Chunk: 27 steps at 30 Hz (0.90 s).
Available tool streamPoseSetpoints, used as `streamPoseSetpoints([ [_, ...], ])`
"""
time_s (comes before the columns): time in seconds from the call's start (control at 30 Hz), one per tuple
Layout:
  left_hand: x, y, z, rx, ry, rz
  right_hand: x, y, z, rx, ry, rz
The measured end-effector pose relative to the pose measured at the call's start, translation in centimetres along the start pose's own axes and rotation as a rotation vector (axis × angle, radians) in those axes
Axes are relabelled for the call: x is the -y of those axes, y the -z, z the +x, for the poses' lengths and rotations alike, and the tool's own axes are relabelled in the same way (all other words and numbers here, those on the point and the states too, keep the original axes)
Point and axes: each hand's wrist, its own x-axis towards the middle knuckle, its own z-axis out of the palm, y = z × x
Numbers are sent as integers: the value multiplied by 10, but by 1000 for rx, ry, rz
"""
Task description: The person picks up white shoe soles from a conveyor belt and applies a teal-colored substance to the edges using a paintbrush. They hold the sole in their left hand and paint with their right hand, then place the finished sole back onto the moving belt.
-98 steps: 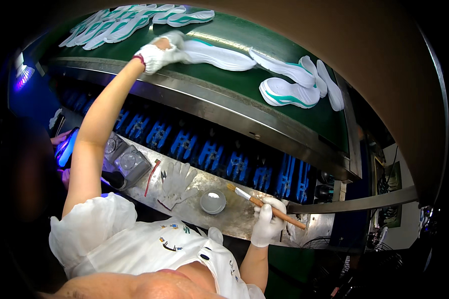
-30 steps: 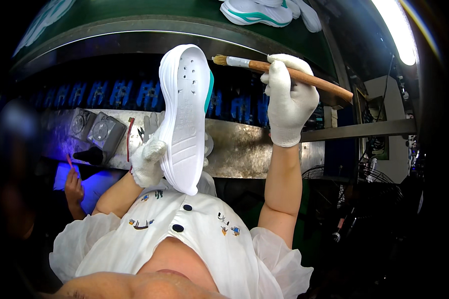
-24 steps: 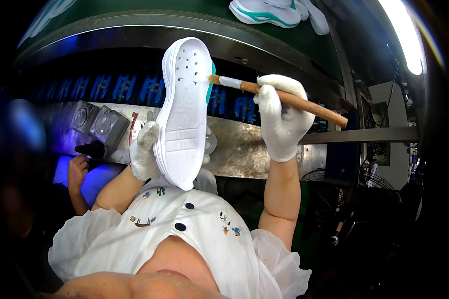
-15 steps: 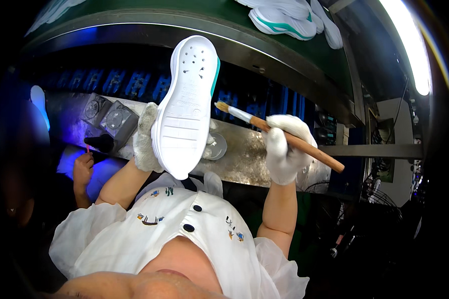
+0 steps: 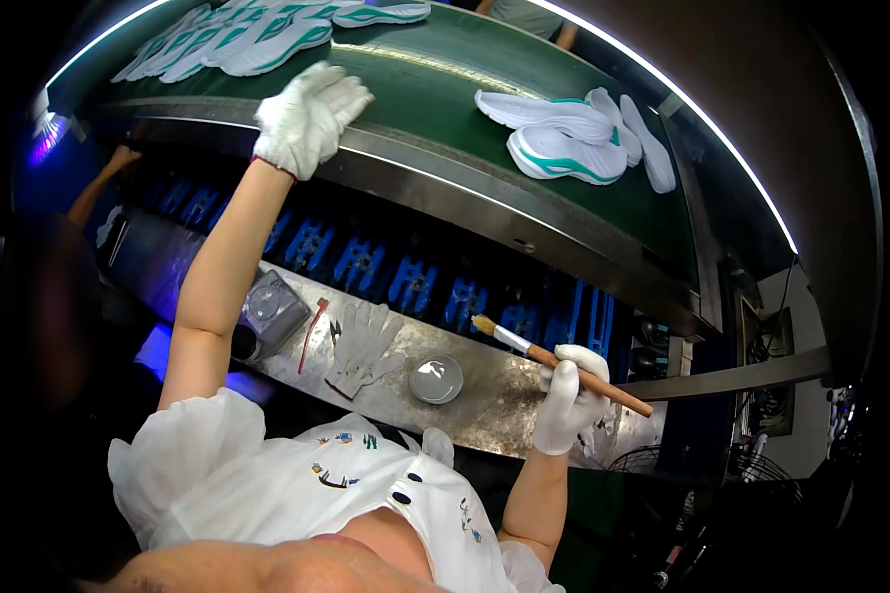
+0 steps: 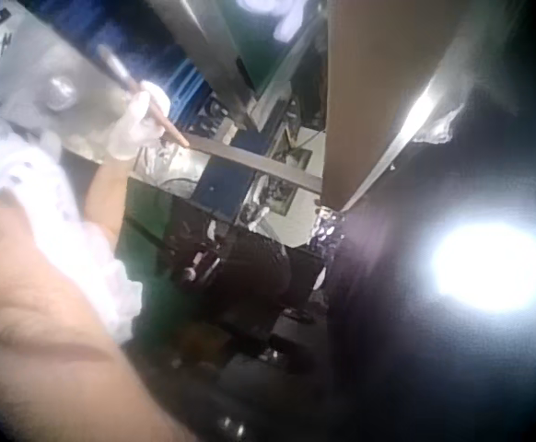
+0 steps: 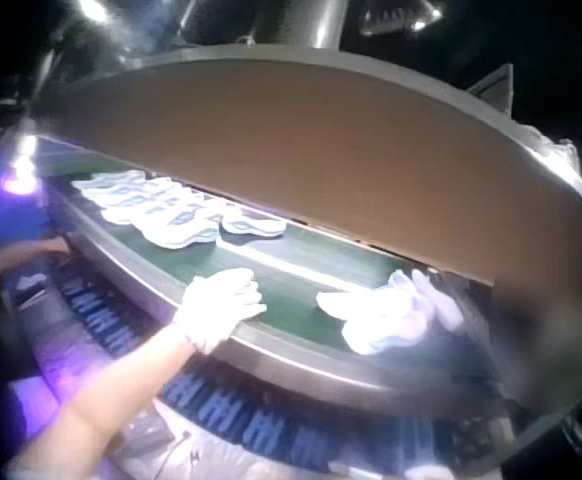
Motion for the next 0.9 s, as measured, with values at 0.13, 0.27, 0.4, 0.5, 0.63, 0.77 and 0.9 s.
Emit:
streamPoseSetpoints([
  [0.13, 74, -21, 61, 449, -637, 1594, 3, -1, -6, -17, -85, 21],
  [0.27, 110, -83, 72, 387, -202, 2201, -8, 19, -13, 14, -102, 24],
  [0.4, 89, -69, 46, 517, -426, 2130, -20, 25, -14, -4, -120, 7],
  [0.5, 47, -31, 27, 459, -557, 1916, -23, 23, -13, 22, -152, 22],
  [0.63, -2, -10, -4, 169, -483, 1641, -21, 15, -13, 2, -179, 16],
  [0.77, -44, 6, -1, -244, -1310, 1902, -23, 9, -14, 33, -171, 31],
  [0.9, 27, -45, -20, 321, -532, 2007, -26, 8, -16, 60, -206, 62],
])
